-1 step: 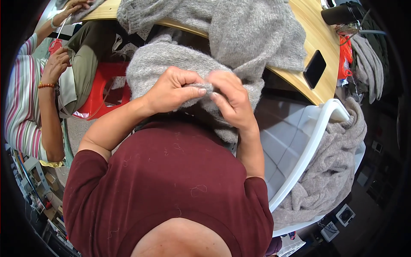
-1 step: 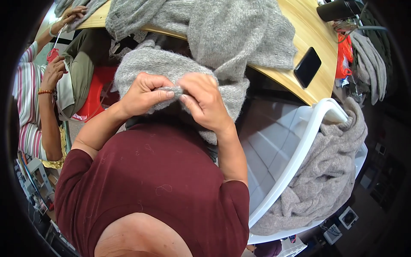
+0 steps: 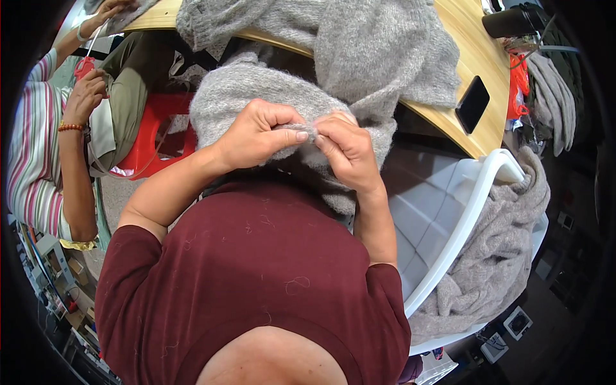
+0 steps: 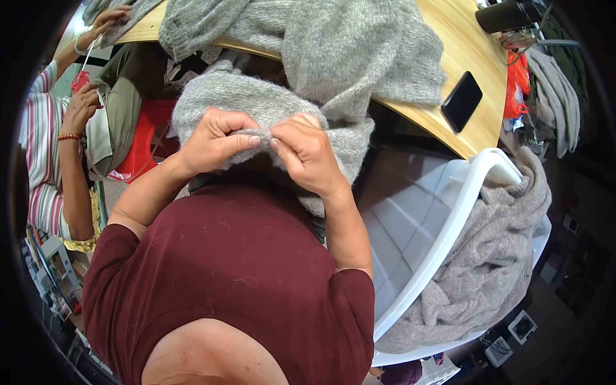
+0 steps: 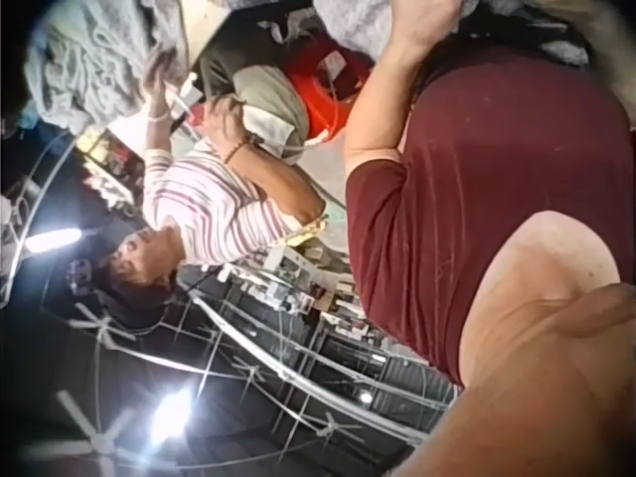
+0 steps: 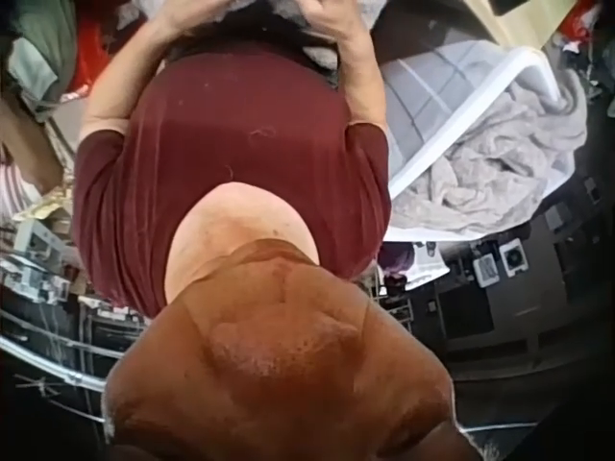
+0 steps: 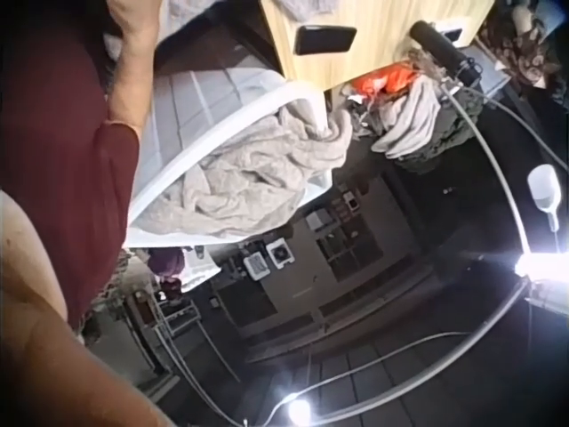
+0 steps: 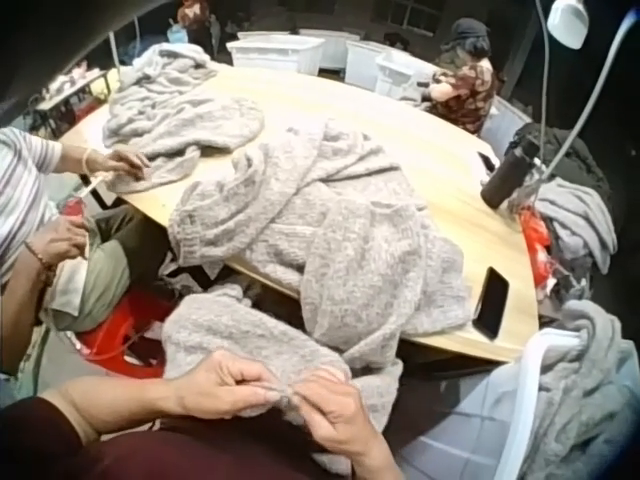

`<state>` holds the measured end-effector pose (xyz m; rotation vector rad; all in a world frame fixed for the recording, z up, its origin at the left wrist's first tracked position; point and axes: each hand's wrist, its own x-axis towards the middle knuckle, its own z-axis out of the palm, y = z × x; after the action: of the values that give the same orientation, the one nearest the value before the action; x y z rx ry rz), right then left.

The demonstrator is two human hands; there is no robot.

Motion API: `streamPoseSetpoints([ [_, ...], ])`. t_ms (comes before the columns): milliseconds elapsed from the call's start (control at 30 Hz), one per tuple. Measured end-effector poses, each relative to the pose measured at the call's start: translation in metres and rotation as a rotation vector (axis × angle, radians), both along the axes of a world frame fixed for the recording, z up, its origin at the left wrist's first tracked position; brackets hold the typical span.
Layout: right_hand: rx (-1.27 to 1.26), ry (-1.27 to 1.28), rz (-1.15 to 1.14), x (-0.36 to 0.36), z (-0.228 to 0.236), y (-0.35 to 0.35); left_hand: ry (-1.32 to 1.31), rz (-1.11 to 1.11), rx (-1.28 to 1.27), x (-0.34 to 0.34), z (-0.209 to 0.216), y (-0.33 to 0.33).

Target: Inspect and remove loose threads or lint from knitted garments.

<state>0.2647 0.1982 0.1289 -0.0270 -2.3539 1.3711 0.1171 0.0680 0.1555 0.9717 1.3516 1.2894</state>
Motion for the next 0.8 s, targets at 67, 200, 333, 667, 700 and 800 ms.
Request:
streamPoseSetpoints([
  [67, -0.118, 0.01, -0.066, -0.001, 0.002, -0.005, 0.139, 0.002, -0.071, -0.004, 0.006, -0.001],
  [200, -0.264, 0.011, -0.205, -0.007, 0.002, -0.02, 0.173, 0.014, -0.081, -0.001, -0.006, -0.001],
  [333, -0.316, -0.029, -0.305, -0.012, 0.0, -0.027, 0.057, 0.073, -0.067, -0.001, -0.011, 0.004],
  [667, -0.187, -0.17, -0.127, -0.003, -0.005, -0.005, -0.086, 0.061, -0.148, -0.006, -0.009, 0.003],
  [700, -0.205, -0.159, -0.147, -0.004, -0.003, -0.008, -0.086, 0.061, -0.149, -0.003, -0.009, 0.003],
  [800, -0.189, -0.118, -0.164, -0.006, 0.001, -0.013, -0.02, 0.071, -0.114, 0.002, -0.011, 0.006],
])
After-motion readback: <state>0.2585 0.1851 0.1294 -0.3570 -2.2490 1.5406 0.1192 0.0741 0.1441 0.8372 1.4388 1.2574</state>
